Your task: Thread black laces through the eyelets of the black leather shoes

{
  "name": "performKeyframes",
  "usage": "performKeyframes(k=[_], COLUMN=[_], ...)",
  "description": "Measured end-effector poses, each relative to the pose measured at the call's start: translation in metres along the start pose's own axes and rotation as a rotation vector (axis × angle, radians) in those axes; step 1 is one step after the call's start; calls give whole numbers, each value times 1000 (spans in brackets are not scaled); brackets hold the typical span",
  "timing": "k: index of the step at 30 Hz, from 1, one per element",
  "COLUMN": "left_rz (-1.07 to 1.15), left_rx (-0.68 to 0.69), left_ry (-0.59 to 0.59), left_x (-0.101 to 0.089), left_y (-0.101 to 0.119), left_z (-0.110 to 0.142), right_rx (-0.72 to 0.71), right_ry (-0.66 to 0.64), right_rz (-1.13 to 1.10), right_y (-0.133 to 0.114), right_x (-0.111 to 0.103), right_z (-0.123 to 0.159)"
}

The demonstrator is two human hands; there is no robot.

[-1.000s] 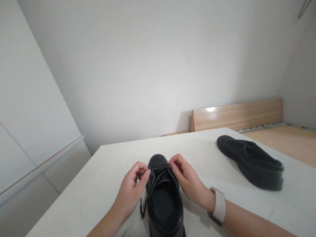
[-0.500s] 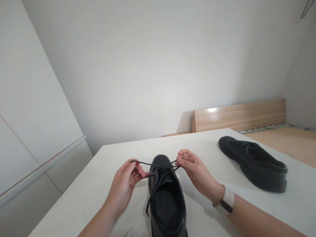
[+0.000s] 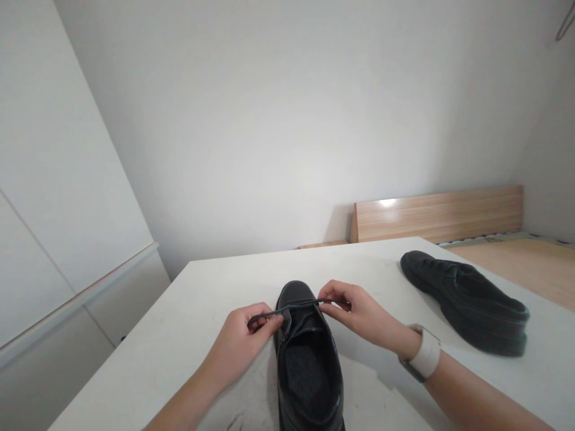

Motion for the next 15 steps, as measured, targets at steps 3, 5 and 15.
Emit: performKeyframes(k=[3, 5, 15], left_rz=[57, 113, 689], left_rx=[17, 35, 56], left_ry=[62, 120, -58], left_x=[-8, -17, -18], left_y=[3, 3, 3], left_z=[0, -1, -2], right_rx=[-22, -51, -128], right_ry=[44, 109, 588], right_rz=[39, 83, 254], right_y=[0, 0, 0], right_x=[-4, -6, -34], right_z=[-2, -2, 9])
Point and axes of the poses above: each hand's wrist, its own z-axis away from the middle knuckle, its own x-axis out of the palm, y = z × x, the point moved 5 cm from there along -z, towards the middle knuckle, and after that the axes turned 12 degrees about -x, right-handed, at the moved point
